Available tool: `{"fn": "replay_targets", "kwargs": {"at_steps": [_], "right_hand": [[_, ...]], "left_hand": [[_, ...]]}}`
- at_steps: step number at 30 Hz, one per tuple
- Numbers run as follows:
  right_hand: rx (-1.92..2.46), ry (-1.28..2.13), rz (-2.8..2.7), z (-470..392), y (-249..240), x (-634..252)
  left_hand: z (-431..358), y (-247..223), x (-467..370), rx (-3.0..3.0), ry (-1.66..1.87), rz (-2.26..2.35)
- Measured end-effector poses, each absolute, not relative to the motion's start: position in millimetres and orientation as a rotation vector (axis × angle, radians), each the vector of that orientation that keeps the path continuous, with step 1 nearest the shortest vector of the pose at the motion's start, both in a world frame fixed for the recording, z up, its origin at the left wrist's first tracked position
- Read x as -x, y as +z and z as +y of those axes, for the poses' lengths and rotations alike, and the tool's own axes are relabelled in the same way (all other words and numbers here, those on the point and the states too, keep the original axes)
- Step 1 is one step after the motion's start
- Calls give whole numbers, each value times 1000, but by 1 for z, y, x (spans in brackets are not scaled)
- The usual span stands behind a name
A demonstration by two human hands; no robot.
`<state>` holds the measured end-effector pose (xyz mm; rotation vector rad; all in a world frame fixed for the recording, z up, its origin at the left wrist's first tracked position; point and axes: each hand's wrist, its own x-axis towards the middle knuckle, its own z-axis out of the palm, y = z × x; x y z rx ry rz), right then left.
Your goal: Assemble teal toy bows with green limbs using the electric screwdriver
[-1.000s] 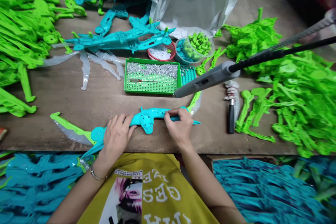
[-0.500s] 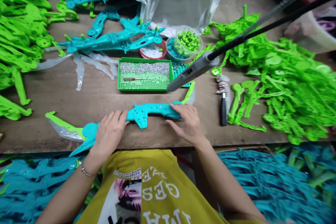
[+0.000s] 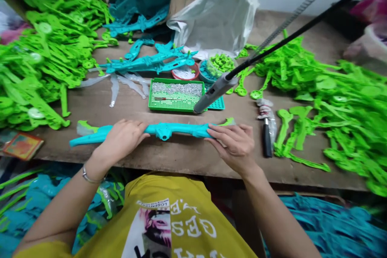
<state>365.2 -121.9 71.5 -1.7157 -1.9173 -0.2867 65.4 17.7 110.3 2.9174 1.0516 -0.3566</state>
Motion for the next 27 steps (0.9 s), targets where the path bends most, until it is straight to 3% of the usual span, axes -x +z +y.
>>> {"fn": "replay_targets", "kwargs": {"at_steps": [5, 14, 18, 22, 27], "right_hand": [[1487, -319, -2074, -131, 92, -337], [1023, 307, -2292, -159, 128, -261], [756, 443, -2279, -145, 120, -233], [711, 463, -2233, -133, 107, -223], [695, 551, -2258, -120, 85, -225]], "left_hand": [[9, 117, -42, -2870, -470, 1233], [-76, 136, 91, -2700, -380, 1697], [-140, 103, 170, -2330, -132, 2185], [-216, 51, 220, -1385, -152, 2824], [-263, 16, 213, -1311, -230, 2718]]}}
